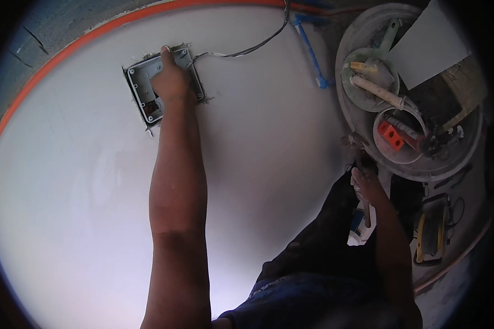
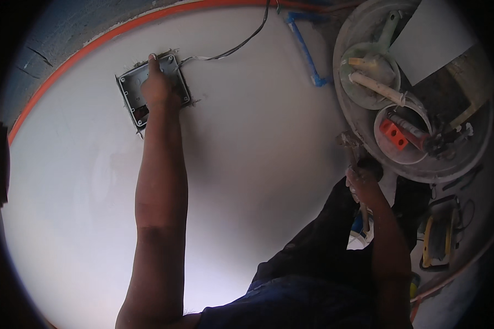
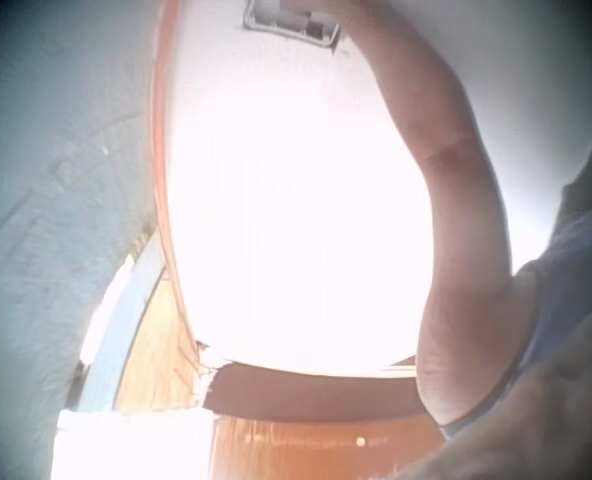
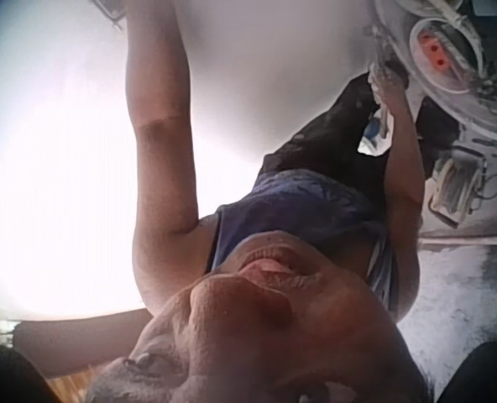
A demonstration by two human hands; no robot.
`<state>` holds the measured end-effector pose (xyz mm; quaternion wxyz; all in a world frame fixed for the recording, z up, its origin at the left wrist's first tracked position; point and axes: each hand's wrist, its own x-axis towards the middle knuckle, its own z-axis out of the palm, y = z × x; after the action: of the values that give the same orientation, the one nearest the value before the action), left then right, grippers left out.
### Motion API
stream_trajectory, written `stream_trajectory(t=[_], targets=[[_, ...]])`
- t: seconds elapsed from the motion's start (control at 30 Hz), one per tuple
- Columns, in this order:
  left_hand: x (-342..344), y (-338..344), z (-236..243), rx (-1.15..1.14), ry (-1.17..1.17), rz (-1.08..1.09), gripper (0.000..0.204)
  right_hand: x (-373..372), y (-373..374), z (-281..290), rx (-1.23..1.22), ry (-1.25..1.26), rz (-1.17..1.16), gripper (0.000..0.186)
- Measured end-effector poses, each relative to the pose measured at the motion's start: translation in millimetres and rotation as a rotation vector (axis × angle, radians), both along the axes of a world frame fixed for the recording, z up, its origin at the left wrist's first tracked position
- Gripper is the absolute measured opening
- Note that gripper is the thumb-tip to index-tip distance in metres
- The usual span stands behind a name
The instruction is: Chiseling out a section of wall and installing a plastic electrical junction box.
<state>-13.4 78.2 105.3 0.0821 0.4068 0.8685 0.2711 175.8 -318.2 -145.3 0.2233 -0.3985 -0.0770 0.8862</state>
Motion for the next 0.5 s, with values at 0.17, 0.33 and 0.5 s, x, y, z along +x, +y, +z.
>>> stream_trajectory(t=[0.17,0.33,0.5], targets=[[1.5,-0.7,4.7,-0.013,0.035,-0.004,0.069,3.9,13.0,5.1,-0.049,0.013,-0.037,0.041],[-3.1,1.6,0.1,-0.035,0.043,0.017,0.075,2.5,13.2,5.1,-0.025,-0.051,-0.082,0.041],[-10.2,2.4,-0.1,-0.078,0.047,-0.055,0.083,11.7,51.6,66.0,0.157,-0.138,-0.228,0.048]])
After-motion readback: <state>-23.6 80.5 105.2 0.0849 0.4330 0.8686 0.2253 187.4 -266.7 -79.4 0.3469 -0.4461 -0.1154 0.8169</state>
